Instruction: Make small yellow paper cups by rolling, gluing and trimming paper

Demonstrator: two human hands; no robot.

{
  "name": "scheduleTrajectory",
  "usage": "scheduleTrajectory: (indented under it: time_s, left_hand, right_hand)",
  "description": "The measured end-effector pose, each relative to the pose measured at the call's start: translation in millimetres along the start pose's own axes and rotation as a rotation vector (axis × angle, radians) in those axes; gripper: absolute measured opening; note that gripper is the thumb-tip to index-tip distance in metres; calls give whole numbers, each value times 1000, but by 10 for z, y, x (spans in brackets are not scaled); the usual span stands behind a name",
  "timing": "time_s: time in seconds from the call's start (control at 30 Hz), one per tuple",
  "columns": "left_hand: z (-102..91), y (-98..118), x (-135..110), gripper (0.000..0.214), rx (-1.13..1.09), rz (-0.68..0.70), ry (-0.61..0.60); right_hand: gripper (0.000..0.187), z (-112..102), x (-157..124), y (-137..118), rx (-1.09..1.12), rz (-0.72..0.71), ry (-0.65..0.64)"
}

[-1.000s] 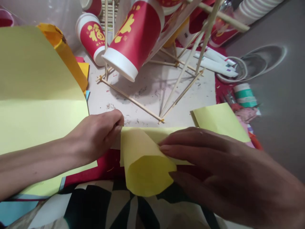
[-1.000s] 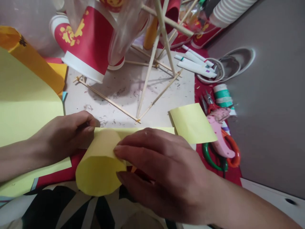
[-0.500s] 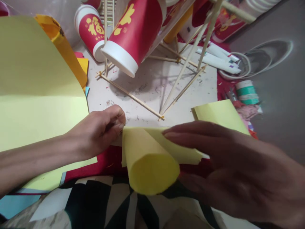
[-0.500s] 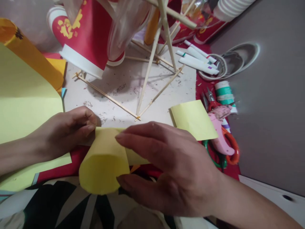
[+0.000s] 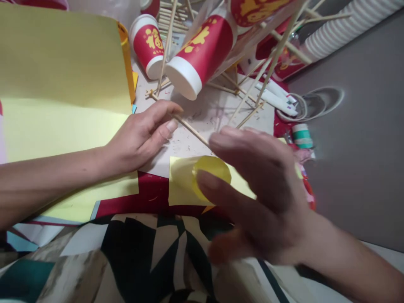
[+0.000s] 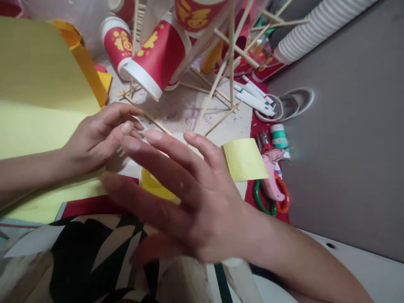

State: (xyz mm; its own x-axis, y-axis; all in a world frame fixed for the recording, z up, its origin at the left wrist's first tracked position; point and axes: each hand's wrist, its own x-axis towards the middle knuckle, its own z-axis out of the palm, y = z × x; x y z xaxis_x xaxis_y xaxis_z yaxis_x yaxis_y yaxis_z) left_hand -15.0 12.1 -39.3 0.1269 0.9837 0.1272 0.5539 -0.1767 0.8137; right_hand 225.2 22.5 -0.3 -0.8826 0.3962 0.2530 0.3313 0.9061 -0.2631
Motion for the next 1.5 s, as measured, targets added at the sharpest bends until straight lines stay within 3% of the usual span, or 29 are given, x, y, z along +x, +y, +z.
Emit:
scheduleTrajectory:
  time_s: [0.07, 0.17, 0.27, 0.47, 0.67, 0.87, 1.07, 1.2, 1.33, 1.5]
  left_hand:
    - [32, -45, -6, 39, -63, 22, -3]
    - [79, -125, -5, 42, -145, 35, -19]
    - [101, -161, -6, 44, -186, 55, -24]
    - [97, -175, -3, 43, -171, 67, -14]
    - [122, -214, 20, 42, -246, 79, 23]
    - [127, -198, 34, 41, -265, 4, 11]
    - [158, -213, 28, 39, -308, 8, 49]
    - [166, -248, 26, 41, -371, 65, 13]
    - [129, -233, 19, 45, -342, 81, -14]
    - [39, -4, -87, 54, -234, 89, -10]
  right_hand:
    - [66, 81, 40, 32, -144, -150, 35]
    - [66, 225, 59, 135, -207, -190, -6]
    - [68, 261, 55, 171, -180, -192, -18]
    - [79, 119, 78, 86, -135, -117, -67]
    - [81, 183, 79, 135, -139, -151, -107]
    - [86, -32, 80, 60, -83, -125, -60]
    - [87, 139, 75, 123, -134, -158, -113]
    - [88, -17, -20, 73, -25, -77, 33]
    - [73, -191, -291, 21, -24, 94, 219]
    - [64, -50, -653, 115, -2, 198, 273]
